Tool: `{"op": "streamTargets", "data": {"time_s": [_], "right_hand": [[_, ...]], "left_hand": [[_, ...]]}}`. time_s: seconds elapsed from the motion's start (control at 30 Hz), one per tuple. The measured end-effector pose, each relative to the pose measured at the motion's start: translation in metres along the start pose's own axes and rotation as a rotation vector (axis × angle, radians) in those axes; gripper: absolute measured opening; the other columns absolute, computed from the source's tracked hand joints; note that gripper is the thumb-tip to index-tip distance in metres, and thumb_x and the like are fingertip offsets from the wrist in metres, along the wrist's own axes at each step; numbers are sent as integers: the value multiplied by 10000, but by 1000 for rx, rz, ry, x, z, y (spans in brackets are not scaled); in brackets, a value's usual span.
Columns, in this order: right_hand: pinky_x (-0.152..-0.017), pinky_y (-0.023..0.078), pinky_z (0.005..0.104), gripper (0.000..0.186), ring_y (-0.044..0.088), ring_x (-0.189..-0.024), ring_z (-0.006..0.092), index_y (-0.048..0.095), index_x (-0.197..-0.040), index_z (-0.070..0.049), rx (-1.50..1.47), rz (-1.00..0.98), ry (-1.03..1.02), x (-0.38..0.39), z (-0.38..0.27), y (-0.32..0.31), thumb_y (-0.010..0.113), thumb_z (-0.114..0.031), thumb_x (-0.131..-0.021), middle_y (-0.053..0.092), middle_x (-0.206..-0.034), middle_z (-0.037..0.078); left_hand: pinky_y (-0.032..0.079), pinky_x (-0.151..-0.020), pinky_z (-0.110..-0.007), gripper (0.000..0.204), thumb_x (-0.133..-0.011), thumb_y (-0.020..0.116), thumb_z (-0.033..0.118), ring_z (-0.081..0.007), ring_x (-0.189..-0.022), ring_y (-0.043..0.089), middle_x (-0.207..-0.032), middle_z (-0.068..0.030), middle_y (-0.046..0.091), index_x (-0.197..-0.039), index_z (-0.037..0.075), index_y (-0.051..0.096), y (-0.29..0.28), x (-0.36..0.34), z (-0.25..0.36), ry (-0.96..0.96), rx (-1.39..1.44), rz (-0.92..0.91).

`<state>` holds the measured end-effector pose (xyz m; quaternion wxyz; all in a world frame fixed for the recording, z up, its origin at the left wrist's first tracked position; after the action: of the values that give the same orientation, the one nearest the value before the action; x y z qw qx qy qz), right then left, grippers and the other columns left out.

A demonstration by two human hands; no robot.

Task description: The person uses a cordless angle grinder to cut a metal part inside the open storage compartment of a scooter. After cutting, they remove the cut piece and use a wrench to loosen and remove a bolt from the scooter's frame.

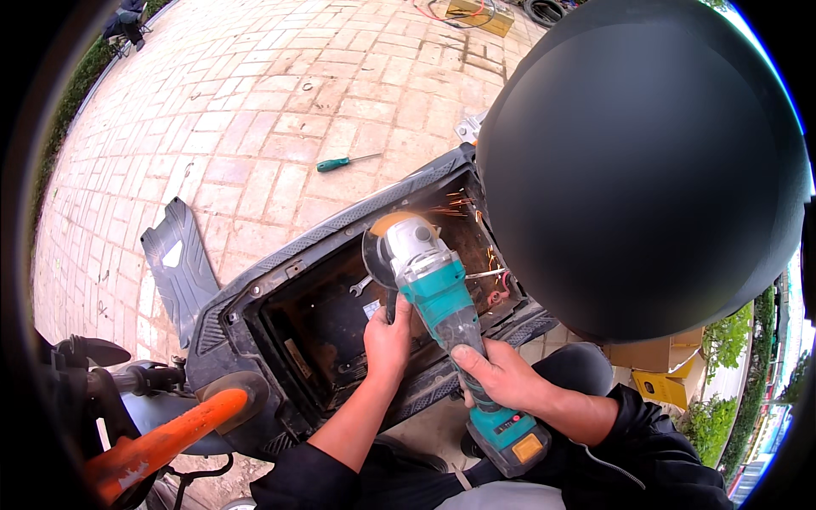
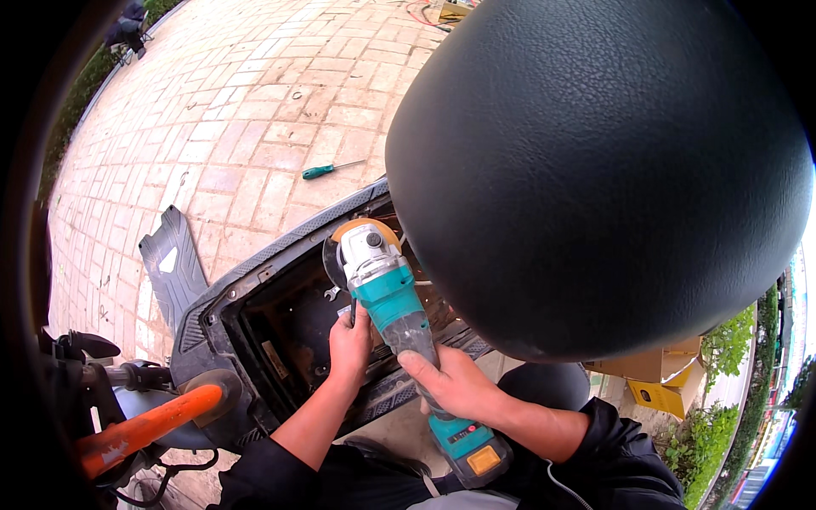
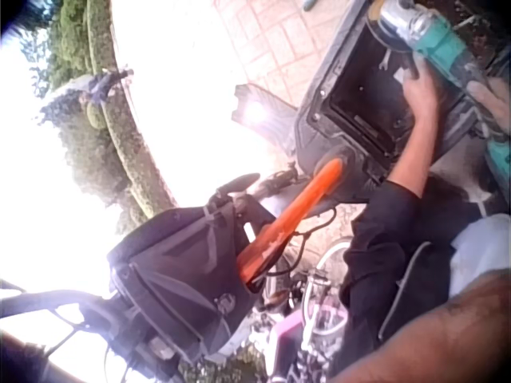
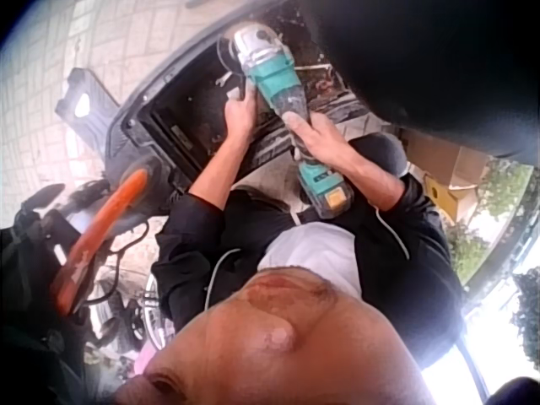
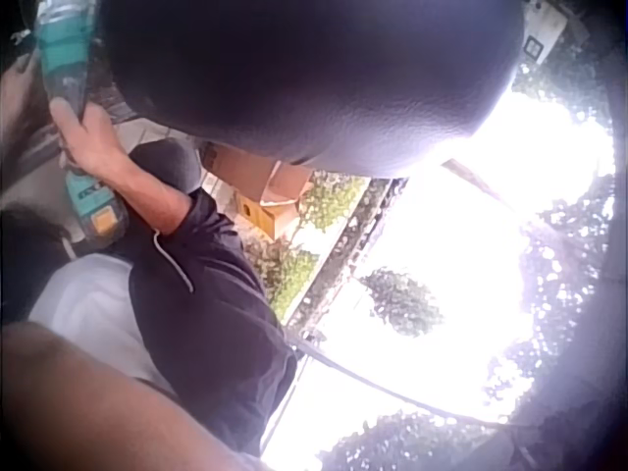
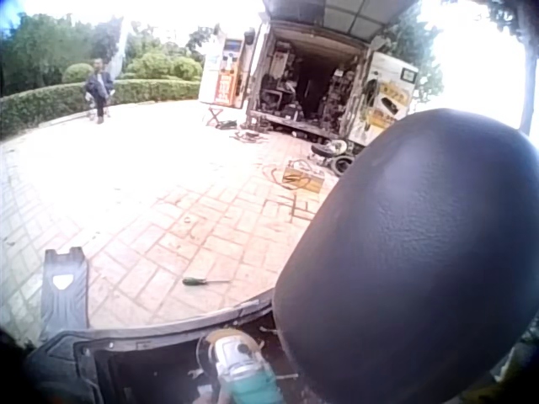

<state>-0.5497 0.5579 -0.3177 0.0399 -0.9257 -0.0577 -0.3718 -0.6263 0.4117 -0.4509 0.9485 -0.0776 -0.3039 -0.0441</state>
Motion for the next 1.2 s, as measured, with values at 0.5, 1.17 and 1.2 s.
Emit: {"op": "streamTargets", "data": {"time_s": [0.5, 1.17, 1.2], "right_hand": [[-540, 478, 293, 502, 613, -566, 144, 551, -948, 9, 15, -13, 25, 3, -7, -3, 485, -487, -988, 566, -699, 55], [-558, 474, 287, 502, 612, -581, 137, 551, -1000, 21, 16, -5, 34, 4, -7, -2, 481, -476, -992, 563, -706, 47], [-558, 474, 287, 503, 612, -581, 136, 551, -1000, 20, 13, -7, 35, 4, -7, -1, 481, -478, -992, 563, -705, 46]], "left_hand": [[480, -732, -347, 656, -906, 588, 587, -180, -757, 575, -782, -124, 649, -907, -67, 634, -1, 3, 3, 23, -8, 5], [484, -745, -353, 652, -911, 590, 576, -196, -767, 583, -790, -150, 647, -923, -76, 628, 3, -5, -13, 53, 21, -26], [484, -741, -353, 650, -910, 593, 576, -195, -763, 581, -786, -149, 646, -915, -73, 626, 2, -4, -13, 59, 19, -20]]}}
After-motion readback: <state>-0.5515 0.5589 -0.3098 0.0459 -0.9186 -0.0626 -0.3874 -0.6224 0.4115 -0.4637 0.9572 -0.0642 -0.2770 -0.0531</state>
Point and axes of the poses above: each hand's wrist, its own x-axis away from the middle knuckle, its own y-axis out of the palm, z = x × y, the point moved 2 cm from there along -x, towards the middle knuckle
